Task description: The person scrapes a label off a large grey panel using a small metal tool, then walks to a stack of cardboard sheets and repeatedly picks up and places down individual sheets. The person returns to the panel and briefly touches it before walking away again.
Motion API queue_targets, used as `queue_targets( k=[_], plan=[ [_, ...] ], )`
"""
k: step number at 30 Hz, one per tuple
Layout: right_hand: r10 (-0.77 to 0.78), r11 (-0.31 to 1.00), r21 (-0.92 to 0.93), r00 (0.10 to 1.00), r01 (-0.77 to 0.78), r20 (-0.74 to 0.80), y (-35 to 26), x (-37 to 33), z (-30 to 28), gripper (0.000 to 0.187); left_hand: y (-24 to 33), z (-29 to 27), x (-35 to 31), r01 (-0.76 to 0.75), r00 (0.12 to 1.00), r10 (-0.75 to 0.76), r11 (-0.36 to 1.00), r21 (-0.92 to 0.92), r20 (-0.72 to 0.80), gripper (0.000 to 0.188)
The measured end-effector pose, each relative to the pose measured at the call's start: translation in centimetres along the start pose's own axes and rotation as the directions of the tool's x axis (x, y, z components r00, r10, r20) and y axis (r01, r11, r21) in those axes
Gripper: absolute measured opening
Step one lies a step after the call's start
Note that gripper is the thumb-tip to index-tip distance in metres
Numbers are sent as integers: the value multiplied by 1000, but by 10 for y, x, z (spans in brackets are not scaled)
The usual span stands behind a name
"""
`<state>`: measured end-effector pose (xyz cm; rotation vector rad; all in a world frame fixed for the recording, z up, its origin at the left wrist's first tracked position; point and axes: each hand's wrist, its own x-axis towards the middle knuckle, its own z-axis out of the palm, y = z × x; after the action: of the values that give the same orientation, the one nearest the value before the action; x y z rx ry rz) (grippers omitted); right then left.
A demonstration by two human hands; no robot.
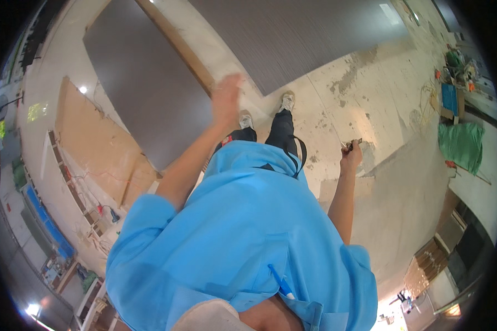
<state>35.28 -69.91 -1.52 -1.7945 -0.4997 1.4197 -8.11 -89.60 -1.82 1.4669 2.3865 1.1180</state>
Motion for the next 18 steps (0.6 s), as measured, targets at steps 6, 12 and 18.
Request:
queue_targets(
  k=[6,12,18],
  plan=[
    [31,964,-266,995,-6,91,20,-10,-22,17,-13,-4,-24,451,867,-436,893,-7,239,48],
    [-104,894,-395,954,213,280,25,-48,24,17,46,18,13,296,854,-298,952,74,426,48],
    [-190,797,-431,853,423,486,17,-81,56,26,50,21,8,60,927,-104,989,132,359,42]
  ],
)
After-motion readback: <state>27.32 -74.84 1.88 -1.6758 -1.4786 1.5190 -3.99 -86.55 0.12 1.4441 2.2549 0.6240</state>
